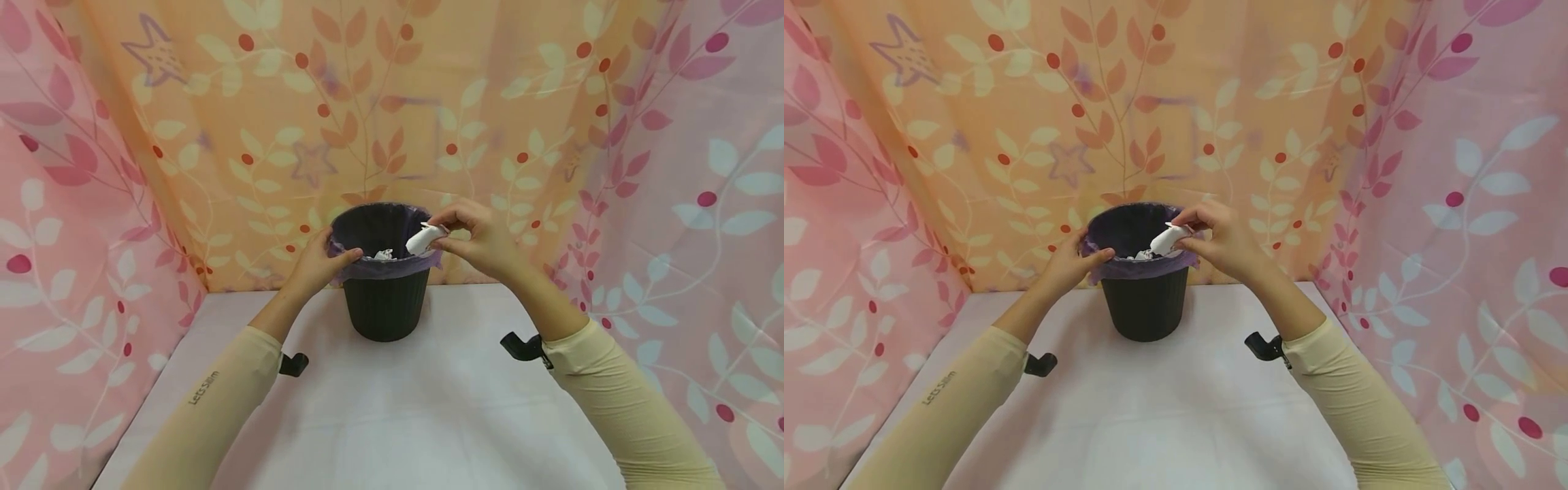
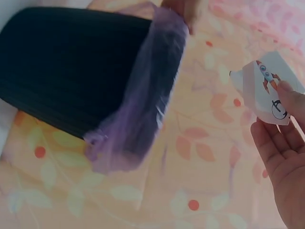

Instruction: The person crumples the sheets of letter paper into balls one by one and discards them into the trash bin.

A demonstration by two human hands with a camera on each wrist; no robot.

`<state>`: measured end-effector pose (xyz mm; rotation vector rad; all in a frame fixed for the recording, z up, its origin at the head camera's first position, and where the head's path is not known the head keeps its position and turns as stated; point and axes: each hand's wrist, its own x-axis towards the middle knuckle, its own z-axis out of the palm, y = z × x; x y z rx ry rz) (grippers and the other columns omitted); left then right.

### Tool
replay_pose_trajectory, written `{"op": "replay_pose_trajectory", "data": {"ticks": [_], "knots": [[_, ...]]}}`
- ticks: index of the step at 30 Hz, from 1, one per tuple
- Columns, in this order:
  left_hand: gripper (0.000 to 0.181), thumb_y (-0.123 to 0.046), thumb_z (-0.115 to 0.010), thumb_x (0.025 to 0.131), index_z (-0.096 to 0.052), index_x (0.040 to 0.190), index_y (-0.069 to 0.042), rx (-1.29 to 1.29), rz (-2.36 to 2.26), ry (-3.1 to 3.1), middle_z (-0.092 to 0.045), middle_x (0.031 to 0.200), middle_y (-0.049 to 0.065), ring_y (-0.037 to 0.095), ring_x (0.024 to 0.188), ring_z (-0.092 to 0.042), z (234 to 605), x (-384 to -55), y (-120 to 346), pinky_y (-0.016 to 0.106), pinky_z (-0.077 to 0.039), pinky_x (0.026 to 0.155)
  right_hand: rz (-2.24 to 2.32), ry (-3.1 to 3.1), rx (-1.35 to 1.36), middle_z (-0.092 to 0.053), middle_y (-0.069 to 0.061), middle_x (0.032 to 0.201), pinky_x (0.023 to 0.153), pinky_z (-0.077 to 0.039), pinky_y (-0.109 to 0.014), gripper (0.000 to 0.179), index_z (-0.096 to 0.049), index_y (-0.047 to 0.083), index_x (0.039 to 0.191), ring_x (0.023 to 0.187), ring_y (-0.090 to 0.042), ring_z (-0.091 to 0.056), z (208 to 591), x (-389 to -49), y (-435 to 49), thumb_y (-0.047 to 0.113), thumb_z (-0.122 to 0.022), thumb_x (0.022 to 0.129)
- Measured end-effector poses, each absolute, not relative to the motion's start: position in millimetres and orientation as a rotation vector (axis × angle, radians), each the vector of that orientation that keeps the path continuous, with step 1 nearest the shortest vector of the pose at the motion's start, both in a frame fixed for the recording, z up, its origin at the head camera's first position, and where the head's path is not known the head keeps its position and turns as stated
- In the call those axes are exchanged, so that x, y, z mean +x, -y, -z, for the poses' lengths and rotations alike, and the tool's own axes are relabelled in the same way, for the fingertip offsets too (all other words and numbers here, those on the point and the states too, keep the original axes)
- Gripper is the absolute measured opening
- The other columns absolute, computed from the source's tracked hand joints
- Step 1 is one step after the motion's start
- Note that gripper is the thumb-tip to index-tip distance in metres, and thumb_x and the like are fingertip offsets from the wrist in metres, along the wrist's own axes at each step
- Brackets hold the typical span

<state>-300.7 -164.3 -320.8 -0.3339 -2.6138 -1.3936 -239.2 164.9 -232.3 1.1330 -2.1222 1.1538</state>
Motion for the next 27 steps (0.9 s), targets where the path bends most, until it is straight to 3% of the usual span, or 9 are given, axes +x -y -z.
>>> {"op": "replay_pose_trajectory", "data": {"ticks": [13,21,27], "knots": [[0.111,-0.068,-0.072,0.085,-0.023,0.163,-0.007,-0.339,1.339,2.641,-0.028,0.167,0.016,0.034,0.153,-0.028,318.4,-300.8,165.4,0.055,-0.027,0.123,-1.044,2.31,1.077,-0.073,-0.011,0.108,0.089,-0.058,-0.027,0.031,-0.073,0.001,0.11,0.099,-0.023,-0.071,186.7,-285.4,-152.5,0.002,-0.085,0.081],[0.109,-0.065,-0.074,0.084,-0.026,0.162,-0.007,-0.344,1.37,2.624,-0.03,0.166,0.016,0.034,0.153,-0.029,318.5,-300.8,166.3,0.055,-0.026,0.123,-1.055,2.394,1.058,-0.069,-0.015,0.109,0.088,-0.056,-0.036,0.026,-0.072,-0.001,0.11,0.097,-0.027,-0.068,176.0,-328.8,-133.9,-0.001,-0.081,0.085],[0.107,-0.061,-0.075,0.086,-0.025,0.162,-0.006,-0.334,1.384,2.62,-0.03,0.166,0.016,0.033,0.153,-0.029,317.0,-299.1,164.1,0.053,-0.026,0.124,-0.97,2.471,1.057,-0.07,-0.01,0.112,0.09,-0.056,-0.037,0.026,-0.072,0.003,0.111,0.099,-0.025,-0.068,172.5,-353.5,-117.0,0.003,-0.081,0.087]]}}
